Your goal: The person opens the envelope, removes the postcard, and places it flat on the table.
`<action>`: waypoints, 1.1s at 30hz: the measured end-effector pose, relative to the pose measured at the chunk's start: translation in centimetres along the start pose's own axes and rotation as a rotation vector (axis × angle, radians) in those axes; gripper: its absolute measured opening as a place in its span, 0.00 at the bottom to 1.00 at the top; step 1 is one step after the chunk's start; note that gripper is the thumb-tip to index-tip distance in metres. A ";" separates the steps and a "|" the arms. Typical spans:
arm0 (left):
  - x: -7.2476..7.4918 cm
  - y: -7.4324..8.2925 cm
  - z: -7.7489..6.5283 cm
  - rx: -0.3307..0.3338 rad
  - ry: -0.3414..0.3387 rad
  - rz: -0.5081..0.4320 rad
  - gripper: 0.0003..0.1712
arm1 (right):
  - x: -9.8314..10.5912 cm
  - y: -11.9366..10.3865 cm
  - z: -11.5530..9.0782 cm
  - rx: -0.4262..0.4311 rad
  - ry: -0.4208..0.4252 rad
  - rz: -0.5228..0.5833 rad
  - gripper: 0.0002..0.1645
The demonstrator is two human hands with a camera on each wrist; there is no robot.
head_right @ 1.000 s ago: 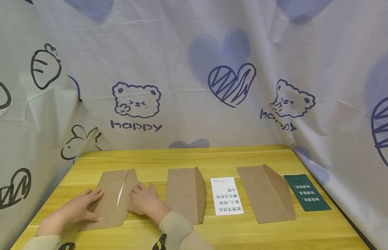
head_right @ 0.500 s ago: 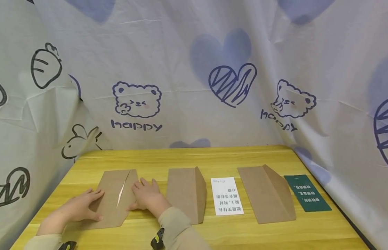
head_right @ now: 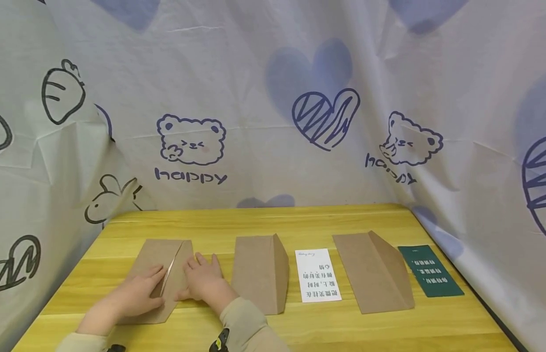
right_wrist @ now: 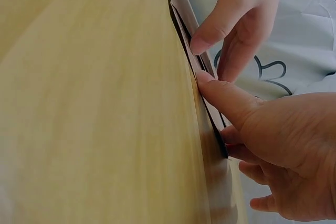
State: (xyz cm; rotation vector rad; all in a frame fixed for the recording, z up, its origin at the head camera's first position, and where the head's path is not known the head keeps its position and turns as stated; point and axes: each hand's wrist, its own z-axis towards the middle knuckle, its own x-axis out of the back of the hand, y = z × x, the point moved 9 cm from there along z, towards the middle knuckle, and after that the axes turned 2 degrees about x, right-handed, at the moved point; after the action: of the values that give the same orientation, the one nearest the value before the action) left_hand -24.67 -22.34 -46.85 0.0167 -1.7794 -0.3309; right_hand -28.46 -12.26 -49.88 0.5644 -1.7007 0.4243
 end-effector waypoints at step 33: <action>1.6 1.2 -0.9 -0.049 0.088 0.090 0.25 | 0.1 0.3 -0.1 0.018 0.016 -0.006 0.53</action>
State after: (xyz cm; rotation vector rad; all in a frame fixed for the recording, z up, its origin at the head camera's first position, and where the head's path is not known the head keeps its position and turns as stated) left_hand -23.95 -21.67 -44.84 -0.0818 -1.6790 -0.3040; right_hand -28.63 -11.97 -49.78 0.5777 -1.6813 0.4387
